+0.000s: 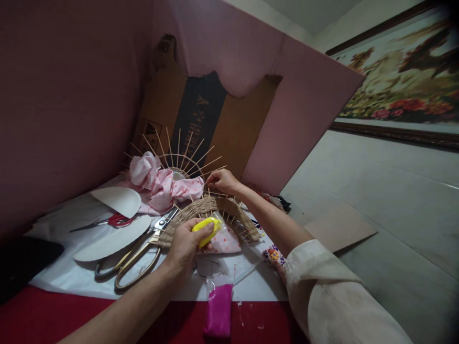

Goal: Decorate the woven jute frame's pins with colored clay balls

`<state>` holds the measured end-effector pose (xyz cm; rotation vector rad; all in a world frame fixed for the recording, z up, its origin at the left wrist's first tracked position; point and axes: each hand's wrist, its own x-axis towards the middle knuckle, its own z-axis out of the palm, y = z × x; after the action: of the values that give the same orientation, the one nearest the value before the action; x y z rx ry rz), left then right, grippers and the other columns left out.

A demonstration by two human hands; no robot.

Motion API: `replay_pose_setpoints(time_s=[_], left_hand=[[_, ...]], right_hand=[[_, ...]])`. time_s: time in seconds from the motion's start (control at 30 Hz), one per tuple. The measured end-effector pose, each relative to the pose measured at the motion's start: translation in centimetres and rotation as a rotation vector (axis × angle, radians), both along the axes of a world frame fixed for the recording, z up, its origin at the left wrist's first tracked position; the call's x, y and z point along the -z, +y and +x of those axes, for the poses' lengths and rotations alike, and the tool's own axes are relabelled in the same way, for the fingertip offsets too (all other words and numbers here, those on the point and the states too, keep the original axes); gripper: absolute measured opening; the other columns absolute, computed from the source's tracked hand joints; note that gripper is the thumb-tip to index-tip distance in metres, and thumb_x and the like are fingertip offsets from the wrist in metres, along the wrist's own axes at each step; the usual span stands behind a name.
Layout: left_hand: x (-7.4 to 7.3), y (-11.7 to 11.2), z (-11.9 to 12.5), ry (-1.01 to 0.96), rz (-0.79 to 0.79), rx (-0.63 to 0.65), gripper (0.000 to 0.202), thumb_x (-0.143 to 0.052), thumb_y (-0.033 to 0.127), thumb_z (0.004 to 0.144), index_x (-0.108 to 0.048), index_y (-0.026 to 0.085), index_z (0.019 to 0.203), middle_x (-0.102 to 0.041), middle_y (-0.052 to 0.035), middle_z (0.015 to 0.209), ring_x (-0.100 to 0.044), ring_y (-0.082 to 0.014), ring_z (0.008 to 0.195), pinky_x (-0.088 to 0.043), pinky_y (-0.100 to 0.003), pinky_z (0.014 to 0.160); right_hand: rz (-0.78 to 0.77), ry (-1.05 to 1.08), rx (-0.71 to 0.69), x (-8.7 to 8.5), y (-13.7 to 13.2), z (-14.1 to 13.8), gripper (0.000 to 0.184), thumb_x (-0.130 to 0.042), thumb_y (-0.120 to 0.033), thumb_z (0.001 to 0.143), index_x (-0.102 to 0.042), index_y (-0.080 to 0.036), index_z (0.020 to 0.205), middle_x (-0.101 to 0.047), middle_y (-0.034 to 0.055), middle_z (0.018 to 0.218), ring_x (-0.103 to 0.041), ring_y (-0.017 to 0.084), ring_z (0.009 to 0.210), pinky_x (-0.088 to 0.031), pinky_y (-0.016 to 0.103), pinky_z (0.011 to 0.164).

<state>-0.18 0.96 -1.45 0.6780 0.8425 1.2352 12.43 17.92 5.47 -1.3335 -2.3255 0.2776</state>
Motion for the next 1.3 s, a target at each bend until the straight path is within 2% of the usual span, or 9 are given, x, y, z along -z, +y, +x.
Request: replay_pose_setpoints(time_s=[0.27, 0.53, 1.3], left_hand=[[-0.32, -0.24, -0.03, -0.021, 0.002, 0.011, 0.032, -0.08, 0.024, 0.058, -0.062, 0.01, 0.08, -0.065, -0.003, 0.066, -0.056, -0.0092, 0.044, -0.045, -0.019, 0.041], [0.2, 0.14, -0.03, -0.006, -0.002, -0.006, 0.031, -0.08, 0.025, 0.058, -0.062, 0.01, 0.078, -0.065, -0.0036, 0.069, -0.057, -0.0093, 0.046, -0.044, -0.019, 0.041], [0.13, 0.04, -0.07, -0.045, 0.0, -0.007, 0.026, -0.079, 0.022, 0.059, -0.064, 0.009, 0.076, -0.066, -0.0047, 0.068, -0.056, -0.0089, 0.046, -0.043, -0.018, 0.041]], right_hand=[[-0.007, 0.014, -0.031, 0.19, -0.1, 0.01, 0.016, -0.064, -0.006, 0.07, -0.074, -0.016, 0.077, -0.071, 0.0007, 0.071, -0.063, 0.011, 0.067, -0.044, 0.018, 0.061], [-0.022, 0.013, -0.034, 0.41, -0.26, -0.04, 0.021, -0.059, -0.002, 0.07, -0.074, -0.015, 0.077, -0.07, 0.0004, 0.07, -0.061, 0.01, 0.063, -0.043, 0.018, 0.059], [-0.041, 0.018, -0.055, 0.68, -0.12, -0.01, 0.022, -0.058, -0.003, 0.069, -0.074, -0.014, 0.078, -0.071, 0.0017, 0.073, -0.061, 0.01, 0.067, -0.041, 0.017, 0.058]])
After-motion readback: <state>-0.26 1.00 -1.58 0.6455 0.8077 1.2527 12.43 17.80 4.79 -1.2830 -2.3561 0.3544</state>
